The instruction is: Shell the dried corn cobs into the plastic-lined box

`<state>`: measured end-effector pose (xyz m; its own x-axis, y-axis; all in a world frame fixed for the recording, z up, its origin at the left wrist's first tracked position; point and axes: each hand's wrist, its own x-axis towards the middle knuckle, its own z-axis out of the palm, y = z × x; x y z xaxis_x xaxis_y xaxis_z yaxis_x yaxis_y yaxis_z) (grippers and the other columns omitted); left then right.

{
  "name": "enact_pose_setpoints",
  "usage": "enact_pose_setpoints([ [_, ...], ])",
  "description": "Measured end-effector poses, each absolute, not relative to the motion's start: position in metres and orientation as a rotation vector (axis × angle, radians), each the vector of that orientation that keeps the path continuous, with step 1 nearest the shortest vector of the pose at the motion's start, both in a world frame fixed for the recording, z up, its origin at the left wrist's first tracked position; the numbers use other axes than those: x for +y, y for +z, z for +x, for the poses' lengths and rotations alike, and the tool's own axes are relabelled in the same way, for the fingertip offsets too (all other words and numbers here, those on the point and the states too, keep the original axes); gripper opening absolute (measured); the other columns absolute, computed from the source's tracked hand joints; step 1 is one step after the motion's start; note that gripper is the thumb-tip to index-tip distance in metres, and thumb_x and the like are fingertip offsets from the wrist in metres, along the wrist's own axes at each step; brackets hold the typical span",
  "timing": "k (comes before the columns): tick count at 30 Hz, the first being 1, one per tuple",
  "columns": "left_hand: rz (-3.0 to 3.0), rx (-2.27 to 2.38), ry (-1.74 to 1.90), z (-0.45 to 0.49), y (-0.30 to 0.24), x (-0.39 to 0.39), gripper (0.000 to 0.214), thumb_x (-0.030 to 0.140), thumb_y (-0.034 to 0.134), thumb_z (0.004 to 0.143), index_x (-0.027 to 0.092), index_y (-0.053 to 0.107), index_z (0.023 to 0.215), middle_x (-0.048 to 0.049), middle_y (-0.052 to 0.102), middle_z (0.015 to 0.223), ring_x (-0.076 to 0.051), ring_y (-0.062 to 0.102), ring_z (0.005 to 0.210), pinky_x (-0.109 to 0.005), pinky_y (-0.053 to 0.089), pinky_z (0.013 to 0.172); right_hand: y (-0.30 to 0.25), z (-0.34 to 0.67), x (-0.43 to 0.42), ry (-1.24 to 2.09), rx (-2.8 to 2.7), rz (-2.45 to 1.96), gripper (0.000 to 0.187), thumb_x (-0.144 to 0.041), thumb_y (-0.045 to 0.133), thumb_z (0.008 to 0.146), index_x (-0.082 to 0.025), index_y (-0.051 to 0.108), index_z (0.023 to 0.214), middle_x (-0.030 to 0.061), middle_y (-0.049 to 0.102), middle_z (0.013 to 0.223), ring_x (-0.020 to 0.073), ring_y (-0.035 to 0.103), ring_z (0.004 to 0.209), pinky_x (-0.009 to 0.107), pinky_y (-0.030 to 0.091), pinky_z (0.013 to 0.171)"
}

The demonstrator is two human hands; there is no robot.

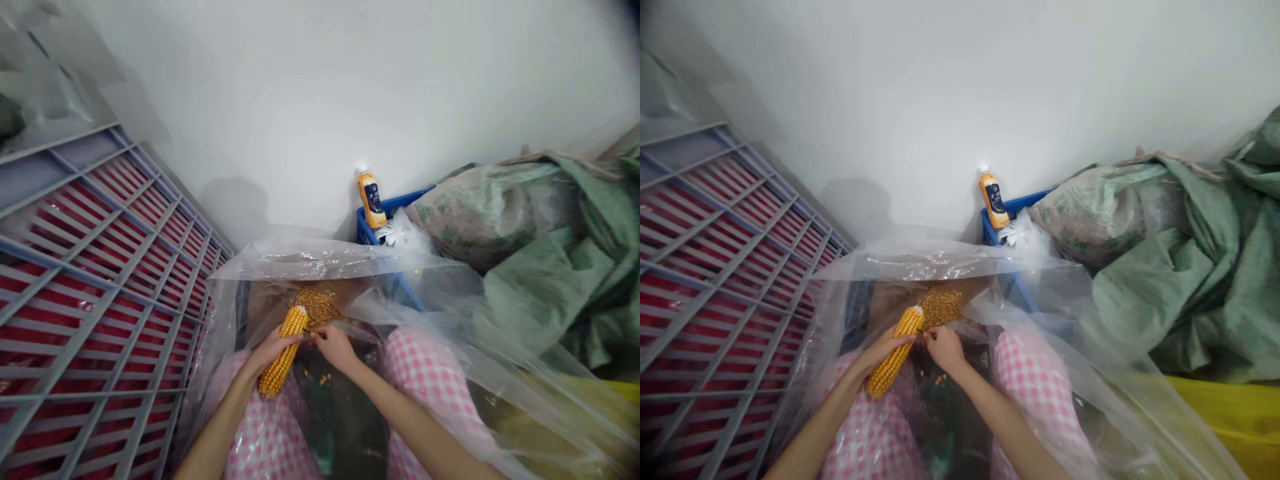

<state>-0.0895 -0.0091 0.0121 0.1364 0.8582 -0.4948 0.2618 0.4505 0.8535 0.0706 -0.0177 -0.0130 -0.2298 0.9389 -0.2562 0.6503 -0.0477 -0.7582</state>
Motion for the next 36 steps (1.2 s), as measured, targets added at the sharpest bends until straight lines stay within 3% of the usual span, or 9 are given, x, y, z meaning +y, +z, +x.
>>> enact_pose_setpoints([
  [3,1.083,1.423,0.503,-0.091,0.01,-0.008,0.05,0.035,0.064,0.065,0.015,0.053,0.11,-0.003,0.062,0.075,-0.013,0.053,0.058,-0.024,0.041,0.053,-0.015,0.073,-0.015,1.461,-1.708,-1.589,0.035,-0.029,0.034,0.086,-0.014,0.066,0.081,0.0066,0.066,0.068,0.0115,0.055,0.054,0.02,0.035,0.051],
  [9,1.072,1.38,0.465,-0.093,0.004,-0.007,0.053,0.044,0.062,0.065,0.014,0.052,0.108,-0.0019,0.06,0.067,-0.013,0.053,0.05,-0.025,0.042,0.048,-0.01,0.074,-0.029,0.593,-2.334,-1.669,0.023,-0.017,0.039,0.081,-0.015,0.06,0.091,0.0112,0.065,0.077,0.0188,0.061,0.071,0.025,0.038,0.06],
  [13,0.974,1.428,0.437,-0.093,0.006,-0.01,0.056,0.058,0.05,0.07,0.015,0.05,0.105,-0.0018,0.057,0.064,-0.016,0.055,0.049,-0.028,0.044,0.045,-0.011,0.072,-0.035,0.384,-2.506,-1.576,0.022,-0.011,0.04,0.078,-0.012,0.054,0.096,0.0128,0.063,0.083,0.0204,0.06,0.077,0.024,0.04,0.06],
  [21,1.106,1.397,0.464,-0.092,-0.006,-0.009,0.057,0.06,0.044,0.073,0.015,0.05,0.109,-0.0023,0.058,0.068,-0.014,0.053,0.05,-0.027,0.043,0.045,-0.013,0.067,-0.036,0.593,-2.316,-1.75,0.026,-0.018,0.032,0.085,-0.014,0.057,0.092,0.0121,0.066,0.072,0.02,0.063,0.066,0.025,0.04,0.056],
  [27,1.246,1.389,0.476,-0.09,-0.006,-0.012,0.051,0.054,0.048,0.074,0.014,0.054,0.106,-0.0053,0.062,0.085,-0.016,0.056,0.067,-0.025,0.043,0.057,-0.019,0.069,-0.024,1.235,-1.832,-1.685,0.034,-0.022,0.035,0.085,-0.013,0.065,0.074,0.0075,0.066,0.067,0.0132,0.06,0.06,0.021,0.038,0.056],
  [29,1.255,1.39,0.482,-0.088,-0.005,-0.012,0.05,0.053,0.048,0.074,0.014,0.055,0.105,-0.0054,0.062,0.086,-0.016,0.056,0.071,-0.025,0.043,0.061,-0.021,0.069,-0.023,1.31,-1.79,-1.666,0.036,-0.022,0.033,0.085,-0.013,0.065,0.074,0.0067,0.065,0.065,0.0122,0.059,0.058,0.021,0.038,0.054],
  [33,1.235,1.408,0.499,-0.088,-0.007,-0.009,0.052,0.054,0.047,0.074,0.013,0.054,0.105,-0.0054,0.063,0.081,-0.017,0.056,0.069,-0.026,0.042,0.061,-0.019,0.065,-0.027,1.049,-1.915,-1.775,0.031,-0.023,0.034,0.085,-0.014,0.063,0.081,0.0112,0.067,0.078,0.0169,0.062,0.072,0.024,0.04,0.063],
  [36,1.173,1.389,0.503,-0.09,-0.01,-0.008,0.054,0.056,0.047,0.073,0.012,0.054,0.104,-0.0049,0.062,0.073,-0.016,0.056,0.063,-0.026,0.043,0.057,-0.014,0.066,-0.029,0.763,-2.182,-1.823,0.032,-0.026,0.03,0.087,-0.016,0.06,0.091,0.0125,0.067,0.077,0.0205,0.064,0.071,0.027,0.041,0.063],
])
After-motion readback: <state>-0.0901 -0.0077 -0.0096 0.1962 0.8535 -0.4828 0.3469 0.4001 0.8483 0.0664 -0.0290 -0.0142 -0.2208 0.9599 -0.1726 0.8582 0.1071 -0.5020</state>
